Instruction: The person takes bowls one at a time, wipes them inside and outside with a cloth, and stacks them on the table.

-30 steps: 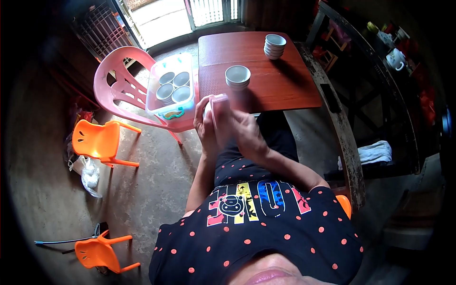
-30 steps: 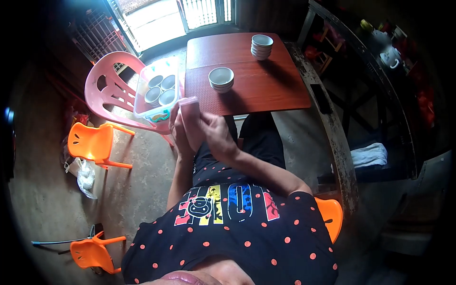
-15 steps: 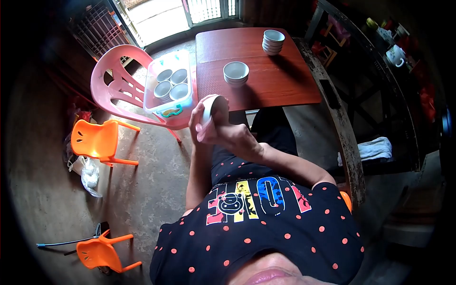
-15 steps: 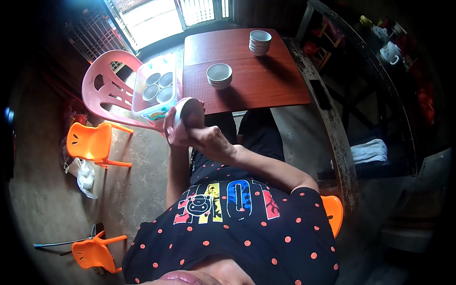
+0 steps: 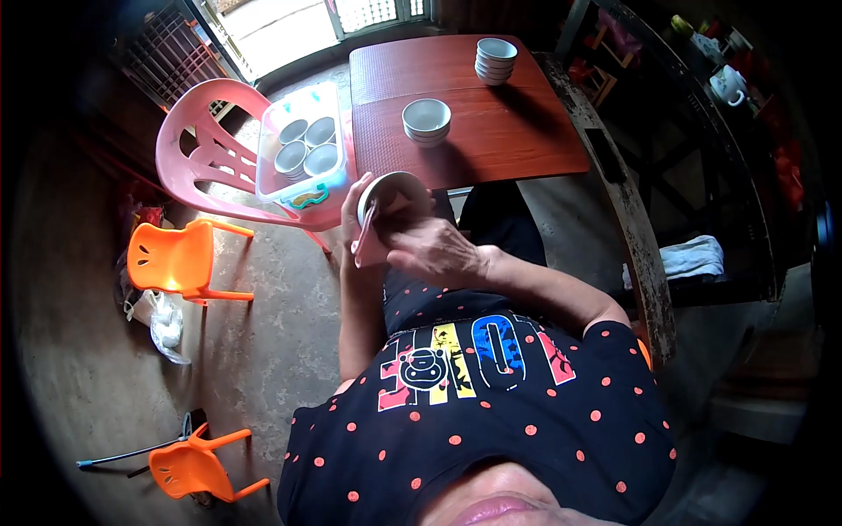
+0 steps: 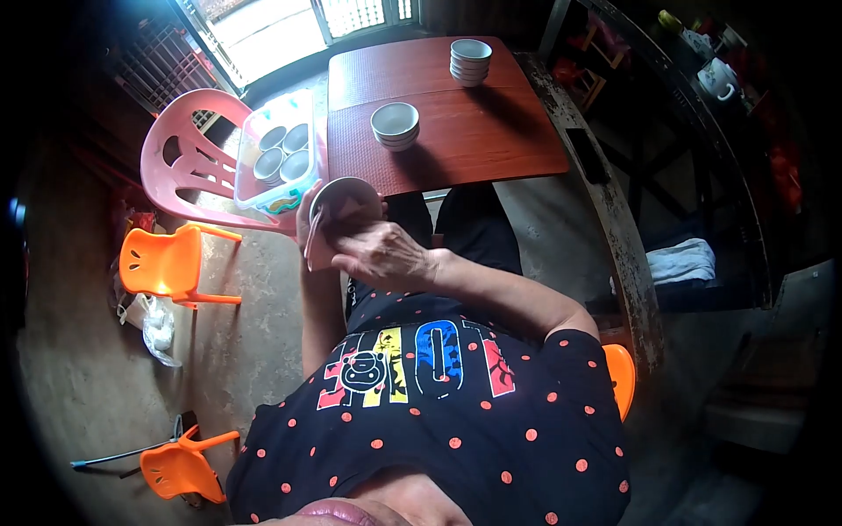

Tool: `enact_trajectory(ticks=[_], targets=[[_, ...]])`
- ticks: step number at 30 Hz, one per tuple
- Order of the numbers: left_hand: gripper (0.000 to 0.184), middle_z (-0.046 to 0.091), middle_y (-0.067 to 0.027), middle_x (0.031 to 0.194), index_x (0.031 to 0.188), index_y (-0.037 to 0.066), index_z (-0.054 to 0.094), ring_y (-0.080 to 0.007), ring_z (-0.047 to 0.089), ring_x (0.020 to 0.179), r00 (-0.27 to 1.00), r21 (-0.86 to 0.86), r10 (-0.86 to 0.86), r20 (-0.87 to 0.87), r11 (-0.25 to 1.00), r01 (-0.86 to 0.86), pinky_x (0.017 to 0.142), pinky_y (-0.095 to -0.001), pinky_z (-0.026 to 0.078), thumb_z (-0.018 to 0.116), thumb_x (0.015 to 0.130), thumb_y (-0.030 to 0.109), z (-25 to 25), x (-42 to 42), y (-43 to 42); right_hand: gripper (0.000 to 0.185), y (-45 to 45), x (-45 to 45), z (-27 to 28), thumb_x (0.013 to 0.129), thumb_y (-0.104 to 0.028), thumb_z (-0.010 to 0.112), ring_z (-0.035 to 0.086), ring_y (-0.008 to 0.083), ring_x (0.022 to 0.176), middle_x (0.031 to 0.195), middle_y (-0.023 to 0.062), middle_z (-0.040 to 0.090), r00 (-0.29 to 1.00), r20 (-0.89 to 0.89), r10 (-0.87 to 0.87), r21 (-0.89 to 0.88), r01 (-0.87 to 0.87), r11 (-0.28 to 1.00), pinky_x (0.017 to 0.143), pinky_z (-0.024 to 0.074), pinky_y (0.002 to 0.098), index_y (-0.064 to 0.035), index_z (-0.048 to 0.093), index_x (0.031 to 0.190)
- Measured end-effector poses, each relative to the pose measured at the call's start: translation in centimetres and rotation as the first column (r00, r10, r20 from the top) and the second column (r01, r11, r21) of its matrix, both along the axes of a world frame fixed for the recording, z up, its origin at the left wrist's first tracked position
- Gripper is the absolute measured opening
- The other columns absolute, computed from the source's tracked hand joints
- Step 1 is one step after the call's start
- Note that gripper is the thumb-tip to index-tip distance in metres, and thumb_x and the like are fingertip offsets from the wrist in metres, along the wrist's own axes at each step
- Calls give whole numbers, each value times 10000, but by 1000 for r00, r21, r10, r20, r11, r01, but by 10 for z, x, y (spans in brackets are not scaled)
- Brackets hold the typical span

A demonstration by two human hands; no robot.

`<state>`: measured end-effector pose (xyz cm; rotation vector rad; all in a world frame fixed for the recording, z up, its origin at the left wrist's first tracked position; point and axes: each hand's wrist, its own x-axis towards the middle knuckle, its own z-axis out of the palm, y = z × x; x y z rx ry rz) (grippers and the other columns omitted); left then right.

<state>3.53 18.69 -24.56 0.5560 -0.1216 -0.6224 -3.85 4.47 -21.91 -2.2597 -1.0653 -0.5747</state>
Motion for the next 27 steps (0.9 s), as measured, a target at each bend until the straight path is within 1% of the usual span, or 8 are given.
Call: enact_trajectory(ticks=[4,13,17,21,23,25,26,27], targets=[[303,680,-127,911,976,-1,639,-215,641,849,995,-56,80,57,995,-77,844,-327,480,500,911,261,8,0,-7,304,-10,26,7,794,-143,588,612,311,967,972,176,634,930,362,-58,-112,106,988,970,442,417,45,591,1033],[283,662,-100,850,971,10,604,-188,634,749,971,19,239,1,971,-239,748,-311,519,544,880,271,10,-3,-6,206,-9,12,-7,844,-151,549,617,335,814,927,163,576,978,-153,142,197,-111,974,808,487,421,4,546,980],[325,645,-132,932,1067,-12,549,-225,622,853,955,23,235,183,970,-243,820,-331,496,480,924,272,-37,20,1,202,-1,19,6,893,-175,527,592,338,862,915,162,582,963,266,29,-20,-25,999,844,466,408,3,551,983],[389,616,-157,986,1108,-3,521,-252,607,851,963,-87,138,230,989,-121,811,-346,496,465,917,331,9,-8,-1,243,0,12,-9,949,-245,497,610,261,772,827,120,610,999,-28,23,107,-20,994,719,501,356,-12,564,969],[449,604,-143,1012,1163,-10,508,-206,603,858,962,-27,242,127,970,-240,781,-326,496,498,894,349,-7,3,-8,263,-3,9,11,965,-265,488,602,183,708,804,81,612,768,-582,268,578,159,801,645,492,297,-17,575,954],[502,596,-112,1040,1217,-16,487,-159,588,888,850,25,390,355,904,-426,789,-292,484,512,894,368,13,-15,-22,311,2,11,32,973,-307,496,552,52,639,738,9,592,441,-546,712,827,422,373,563,444,192,-17,599,927],[508,597,-103,1032,1203,-19,494,-152,584,902,779,81,429,458,852,-517,792,-281,481,502,899,388,22,-21,-25,288,16,7,49,958,-282,530,528,35,630,702,1,585,520,-560,645,777,599,192,540,424,186,-13,612,893],[501,598,-103,1033,1195,-20,498,-156,584,909,785,64,407,467,870,-489,798,-281,479,494,902,386,14,-16,-23,265,17,7,42,942,-262,556,522,29,639,718,9,592,605,-606,516,795,491,357,531,425,192,-12,607,872]])
